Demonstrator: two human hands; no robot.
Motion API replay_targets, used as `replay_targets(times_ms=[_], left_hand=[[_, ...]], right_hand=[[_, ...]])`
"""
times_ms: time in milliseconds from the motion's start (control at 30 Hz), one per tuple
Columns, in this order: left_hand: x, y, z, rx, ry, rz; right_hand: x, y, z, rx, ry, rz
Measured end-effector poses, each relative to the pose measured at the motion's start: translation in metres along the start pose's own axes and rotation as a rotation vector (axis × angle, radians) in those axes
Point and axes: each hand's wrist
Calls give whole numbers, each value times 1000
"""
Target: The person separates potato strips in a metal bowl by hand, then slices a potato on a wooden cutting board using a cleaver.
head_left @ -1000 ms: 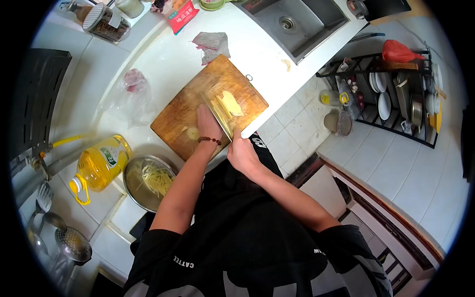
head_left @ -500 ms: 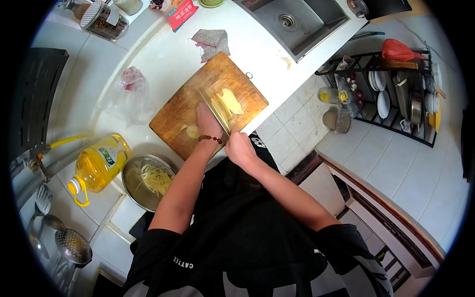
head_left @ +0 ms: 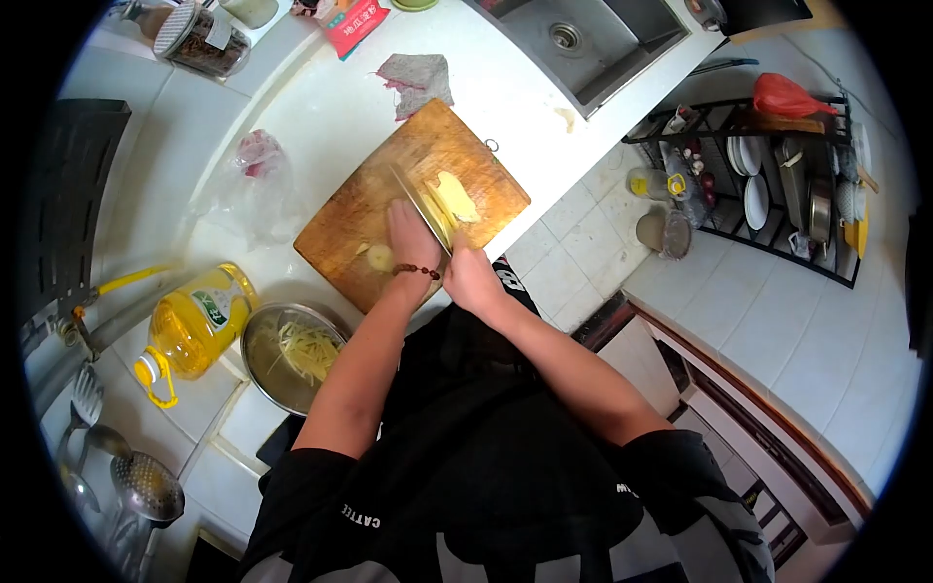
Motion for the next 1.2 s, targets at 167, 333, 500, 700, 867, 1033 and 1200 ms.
replay_targets(times_ms=[167,333,500,700,867,1033,1200], left_hand=[[-1,2,5,26,-14,65],[7,-2,-1,55,-25,109],[2,-1,0,83,-44,124],[-4,2,2,112,-17,127],[-5,-3,-3,112,-39,105],[-4,-4,-5,70,-70,69],[-11,-3,5,-56,-175,26]], right_hand=[[-3,10,-1,-6,30,-14],[-7,-11,11,70,9,-58],[5,23,17,42,-5,-32],[0,23,21,44,1,-11],[-21,-10,-11,67,-6,-15],[-23,-29,-20,60,-4,-47],[-27,-36,-28,124,-40,-89]])
Point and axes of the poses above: each hand's wrist, its own y-axis towards the middle knuckle, its own x-axis out of the palm, z = x × y, and after that the axes turned 3 degrees about x, right-handed
